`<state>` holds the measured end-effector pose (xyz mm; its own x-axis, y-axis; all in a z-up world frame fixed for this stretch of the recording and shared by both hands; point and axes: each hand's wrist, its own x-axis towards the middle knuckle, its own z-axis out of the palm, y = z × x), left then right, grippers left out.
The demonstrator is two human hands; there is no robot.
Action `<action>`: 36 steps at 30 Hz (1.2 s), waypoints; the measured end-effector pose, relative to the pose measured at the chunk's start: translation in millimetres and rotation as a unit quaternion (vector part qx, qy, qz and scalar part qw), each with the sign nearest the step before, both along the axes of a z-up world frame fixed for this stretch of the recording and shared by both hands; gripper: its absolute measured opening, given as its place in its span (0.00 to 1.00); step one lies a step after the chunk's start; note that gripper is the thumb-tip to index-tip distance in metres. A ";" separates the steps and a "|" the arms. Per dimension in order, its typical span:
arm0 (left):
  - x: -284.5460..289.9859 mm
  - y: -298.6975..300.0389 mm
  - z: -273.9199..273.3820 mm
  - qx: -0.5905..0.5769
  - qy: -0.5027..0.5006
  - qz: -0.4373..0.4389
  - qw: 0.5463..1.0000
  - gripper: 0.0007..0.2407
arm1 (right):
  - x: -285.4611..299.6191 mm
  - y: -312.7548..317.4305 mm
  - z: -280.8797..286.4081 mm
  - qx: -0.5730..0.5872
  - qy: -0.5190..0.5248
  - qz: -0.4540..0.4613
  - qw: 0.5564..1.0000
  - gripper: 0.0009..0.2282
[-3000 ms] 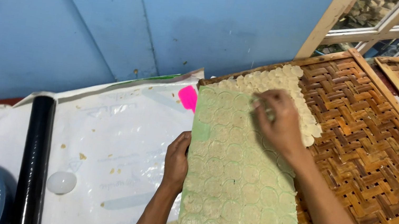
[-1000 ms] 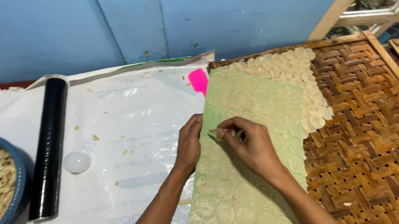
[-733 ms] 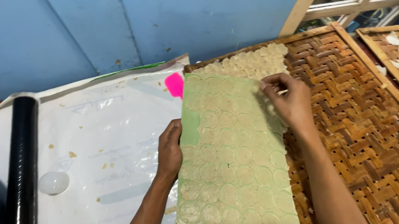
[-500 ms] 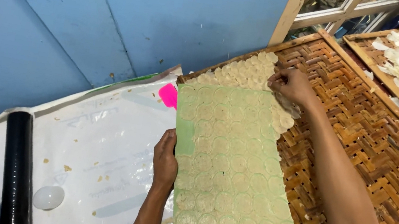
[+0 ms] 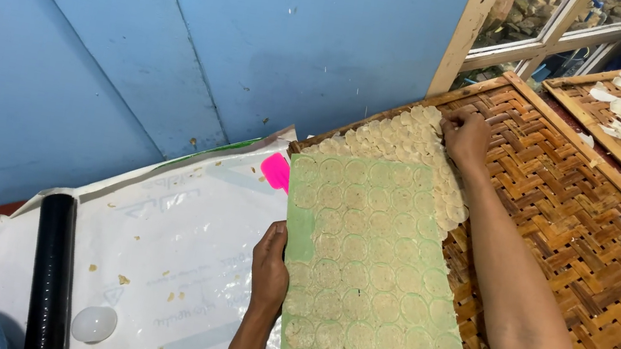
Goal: Placing small circles of cracker dough onto a woven drying tray.
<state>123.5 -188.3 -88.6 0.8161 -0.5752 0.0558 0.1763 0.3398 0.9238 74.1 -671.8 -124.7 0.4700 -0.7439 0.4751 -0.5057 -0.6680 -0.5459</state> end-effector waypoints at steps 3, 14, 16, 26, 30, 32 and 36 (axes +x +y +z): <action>-0.2 1.3 0.0 -0.002 0.004 0.005 1.000 0.14 | 3.5 -3.1 -11.7 0.000 -0.002 -0.026 1.000 0.07; 1.7 -0.9 -10.2 -0.010 -0.003 0.007 1.000 0.14 | -23.0 74.3 41.0 -0.054 -0.012 0.060 0.997 0.12; 2.3 -0.7 -10.0 -0.017 -0.001 0.016 1.000 0.14 | -32.3 134.4 80.6 -0.040 -0.021 0.085 0.995 0.14; 3.0 1.7 -8.5 -0.026 -0.020 0.007 0.999 0.15 | -50.9 300.6 97.4 -0.110 0.082 0.316 0.939 0.08; 0.0 2.2 -2.4 -0.022 -0.019 0.004 1.000 0.14 | -51.5 312.6 86.2 -0.142 0.140 0.301 0.932 0.09; 0.2 2.9 -4.1 -0.025 -0.020 0.002 0.999 0.15 | -51.6 319.3 87.0 -0.137 0.170 0.293 0.931 0.09; 0.3 3.3 -5.0 -0.026 -0.019 0.004 0.999 0.15 | -51.1 330.5 100.0 -0.143 0.160 0.285 0.934 0.08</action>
